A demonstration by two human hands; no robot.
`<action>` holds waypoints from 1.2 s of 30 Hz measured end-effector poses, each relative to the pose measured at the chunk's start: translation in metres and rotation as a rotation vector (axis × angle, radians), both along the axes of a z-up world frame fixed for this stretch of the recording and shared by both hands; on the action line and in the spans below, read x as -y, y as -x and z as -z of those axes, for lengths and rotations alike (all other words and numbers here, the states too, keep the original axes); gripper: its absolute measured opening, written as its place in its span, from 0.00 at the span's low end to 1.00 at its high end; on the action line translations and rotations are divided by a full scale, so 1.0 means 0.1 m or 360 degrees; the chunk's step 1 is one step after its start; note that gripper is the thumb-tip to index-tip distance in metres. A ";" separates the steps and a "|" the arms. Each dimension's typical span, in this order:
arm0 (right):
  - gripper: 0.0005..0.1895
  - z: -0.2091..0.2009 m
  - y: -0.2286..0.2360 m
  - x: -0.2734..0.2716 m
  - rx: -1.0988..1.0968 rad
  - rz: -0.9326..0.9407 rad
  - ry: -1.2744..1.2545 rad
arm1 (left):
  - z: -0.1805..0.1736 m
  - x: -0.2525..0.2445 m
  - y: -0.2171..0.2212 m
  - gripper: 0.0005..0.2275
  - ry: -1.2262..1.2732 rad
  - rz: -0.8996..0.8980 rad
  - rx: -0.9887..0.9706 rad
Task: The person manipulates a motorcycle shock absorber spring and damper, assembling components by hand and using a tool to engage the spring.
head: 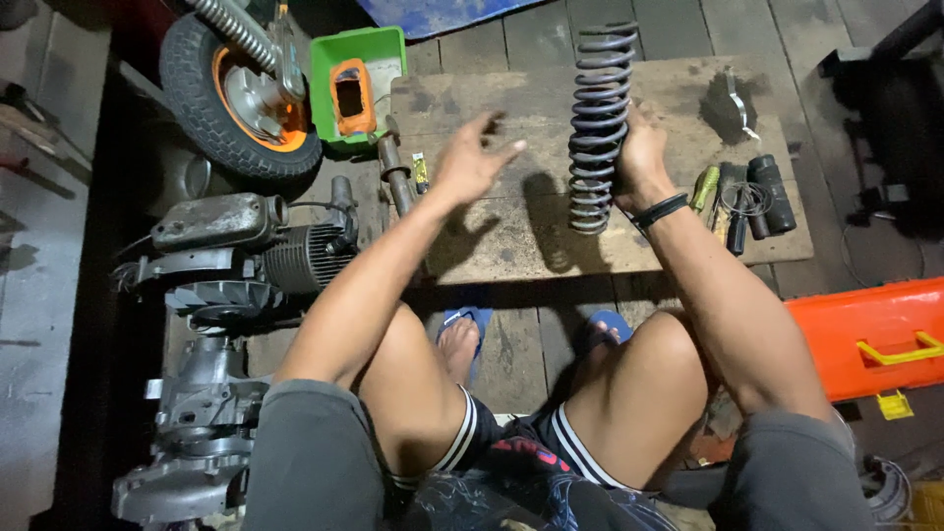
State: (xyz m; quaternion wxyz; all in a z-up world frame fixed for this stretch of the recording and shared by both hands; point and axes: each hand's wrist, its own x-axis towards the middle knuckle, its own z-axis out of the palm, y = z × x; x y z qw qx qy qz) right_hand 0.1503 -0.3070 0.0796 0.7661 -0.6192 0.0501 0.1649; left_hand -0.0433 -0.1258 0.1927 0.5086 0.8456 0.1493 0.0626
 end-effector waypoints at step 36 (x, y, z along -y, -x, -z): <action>0.10 -0.78 0.39 0.67 0.0518 -0.0499 0.0204 | 0.30 0.36 0.61 0.33 -0.0051 -0.0398 0.0492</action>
